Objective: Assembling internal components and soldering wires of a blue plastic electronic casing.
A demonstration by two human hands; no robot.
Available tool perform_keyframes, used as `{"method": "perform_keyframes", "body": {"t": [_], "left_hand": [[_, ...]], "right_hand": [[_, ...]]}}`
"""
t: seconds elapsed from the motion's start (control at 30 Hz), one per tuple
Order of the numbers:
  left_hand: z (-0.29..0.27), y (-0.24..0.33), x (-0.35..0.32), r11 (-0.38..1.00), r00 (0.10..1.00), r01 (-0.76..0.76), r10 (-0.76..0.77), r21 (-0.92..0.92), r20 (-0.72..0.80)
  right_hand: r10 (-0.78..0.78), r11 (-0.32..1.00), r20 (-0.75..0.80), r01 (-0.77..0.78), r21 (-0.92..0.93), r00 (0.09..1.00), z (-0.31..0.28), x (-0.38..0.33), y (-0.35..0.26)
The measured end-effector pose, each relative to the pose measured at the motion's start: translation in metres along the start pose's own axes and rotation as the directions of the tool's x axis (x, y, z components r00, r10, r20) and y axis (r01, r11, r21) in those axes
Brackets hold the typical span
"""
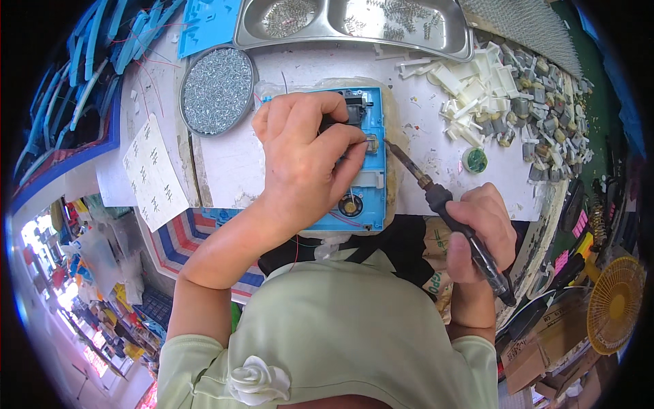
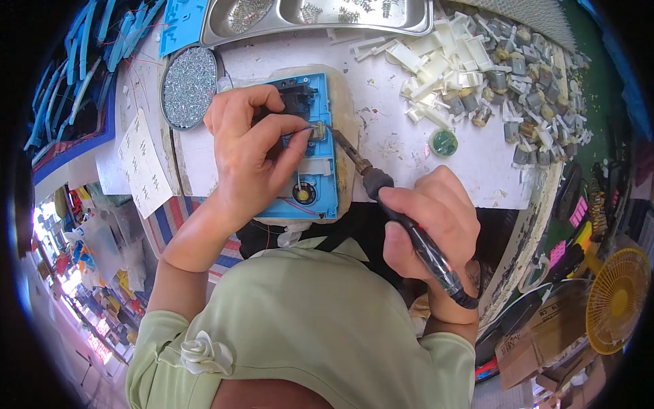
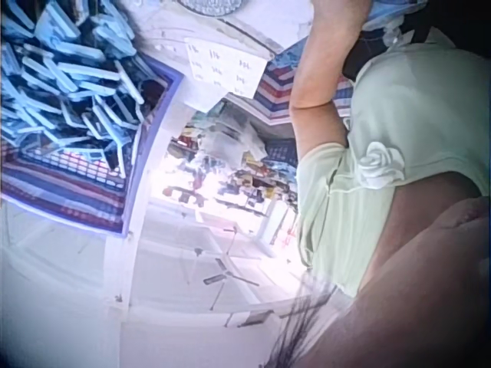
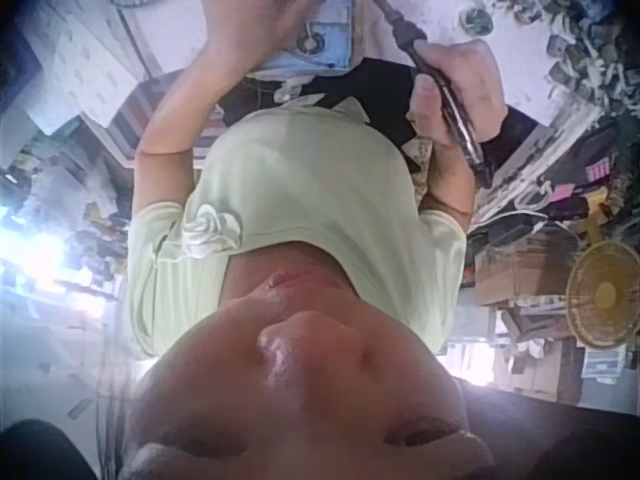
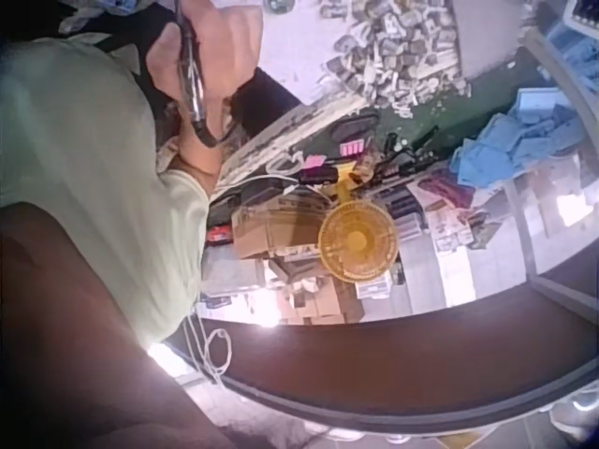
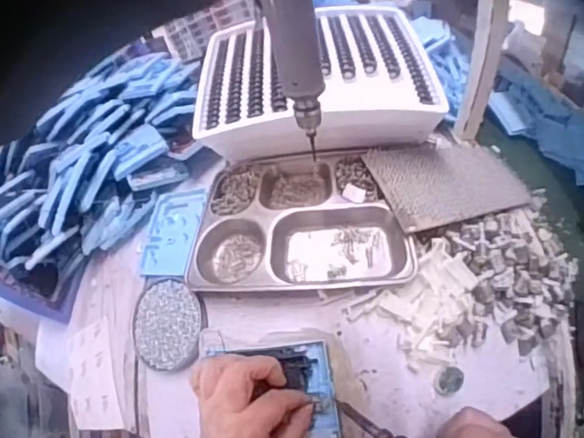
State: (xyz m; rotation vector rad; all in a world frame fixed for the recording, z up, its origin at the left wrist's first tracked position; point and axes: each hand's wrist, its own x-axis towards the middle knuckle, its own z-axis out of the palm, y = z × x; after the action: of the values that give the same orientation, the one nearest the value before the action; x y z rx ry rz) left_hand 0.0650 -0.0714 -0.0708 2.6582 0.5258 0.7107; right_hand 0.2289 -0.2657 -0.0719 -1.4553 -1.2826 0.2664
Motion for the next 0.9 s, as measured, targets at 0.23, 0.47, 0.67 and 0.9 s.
{"method": "perform_keyframes", "body": {"t": [0.23,0.47,0.67,0.9], "left_hand": [[-0.0018,0.0015,0.0025,1.000,0.999,0.028,-0.028,0.009,0.040],[-0.0067,0.0061,0.0077,0.998,0.993,0.049,-0.054,0.050,0.104],[-0.0056,0.0060,0.0075,0.998,0.995,0.040,-0.044,0.049,0.091],[-0.0056,0.0087,0.0075,0.996,0.995,0.053,-0.059,0.071,0.084]], "right_hand": [[-0.033,0.999,0.016,0.033,0.005,0.999,0.0037,0.0018,0.0028],[-0.053,0.999,0.054,0.054,-0.006,0.997,0.0054,0.0040,0.0028],[-0.058,0.996,0.091,0.064,-0.061,0.994,0.0077,0.0062,-0.0025],[-0.092,0.992,0.088,0.100,-0.083,0.992,0.0060,0.0011,-0.0022]]}}
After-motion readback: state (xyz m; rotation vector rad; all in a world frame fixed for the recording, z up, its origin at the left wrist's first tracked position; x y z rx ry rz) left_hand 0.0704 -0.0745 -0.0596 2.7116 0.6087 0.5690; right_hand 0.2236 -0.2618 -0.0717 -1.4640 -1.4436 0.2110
